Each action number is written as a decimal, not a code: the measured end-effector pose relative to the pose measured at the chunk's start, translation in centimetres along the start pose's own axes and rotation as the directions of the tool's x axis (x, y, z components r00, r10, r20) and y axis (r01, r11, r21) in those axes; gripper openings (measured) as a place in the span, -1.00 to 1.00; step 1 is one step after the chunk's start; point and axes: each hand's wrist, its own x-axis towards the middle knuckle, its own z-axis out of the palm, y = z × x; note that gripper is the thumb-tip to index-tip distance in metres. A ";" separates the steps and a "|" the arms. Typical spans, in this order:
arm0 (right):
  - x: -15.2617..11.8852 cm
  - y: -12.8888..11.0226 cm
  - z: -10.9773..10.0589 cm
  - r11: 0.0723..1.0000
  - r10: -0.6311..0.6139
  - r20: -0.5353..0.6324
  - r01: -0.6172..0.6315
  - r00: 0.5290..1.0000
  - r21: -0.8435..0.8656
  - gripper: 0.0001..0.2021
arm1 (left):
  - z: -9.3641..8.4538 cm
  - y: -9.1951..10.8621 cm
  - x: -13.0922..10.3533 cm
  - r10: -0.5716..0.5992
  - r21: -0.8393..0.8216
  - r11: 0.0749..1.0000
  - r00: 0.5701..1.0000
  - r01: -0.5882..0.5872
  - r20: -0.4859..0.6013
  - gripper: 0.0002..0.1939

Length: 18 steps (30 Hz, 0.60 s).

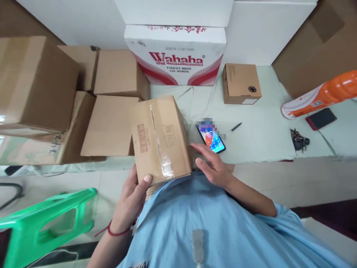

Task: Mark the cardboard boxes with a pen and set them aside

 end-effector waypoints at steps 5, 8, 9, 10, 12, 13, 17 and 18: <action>0.1 3.7 -1.3 0.745 0.023 -0.403 -0.285 0.915 -0.603 -0.13 | -0.8 -1.6 0.8 0.072 0.105 0.992 0.997 -0.069 -0.022 -0.30; 0.0 5.6 -1.5 0.554 0.169 -0.429 -0.446 0.887 -0.703 -0.04 | -0.8 -1.5 1.2 0.131 0.167 0.978 0.991 -0.125 -0.022 -0.32; 0.0 5.9 -1.3 0.511 0.198 -0.432 -0.468 0.880 -0.721 -0.04 | -0.8 -1.4 1.3 0.141 0.185 0.973 0.990 -0.136 -0.016 -0.32; 0.0 6.1 -1.2 0.480 0.215 -0.436 -0.484 0.874 -0.732 -0.04 | -0.8 -1.2 1.4 0.148 0.200 0.969 0.989 -0.143 -0.008 -0.32; 0.1 6.1 -0.9 0.441 0.233 -0.457 -0.512 0.858 -0.737 -0.05 | -0.7 -0.8 1.7 0.157 0.215 0.964 0.987 -0.157 0.013 -0.31; 0.2 6.1 -0.8 0.427 0.239 -0.471 -0.528 0.849 -0.734 -0.05 | -0.7 -0.6 1.8 0.162 0.219 0.962 0.986 -0.164 0.028 -0.30; 0.2 5.9 -1.2 0.385 0.237 -0.528 -0.577 0.816 -0.720 -0.09 | -0.6 0.1 2.4 0.181 0.229 0.954 0.980 -0.195 0.079 -0.26; 0.0 6.0 -1.6 0.373 0.232 -0.544 -0.590 0.806 -0.715 -0.09 | -0.6 0.1 2.4 0.180 0.236 0.952 0.980 -0.195 0.086 -0.25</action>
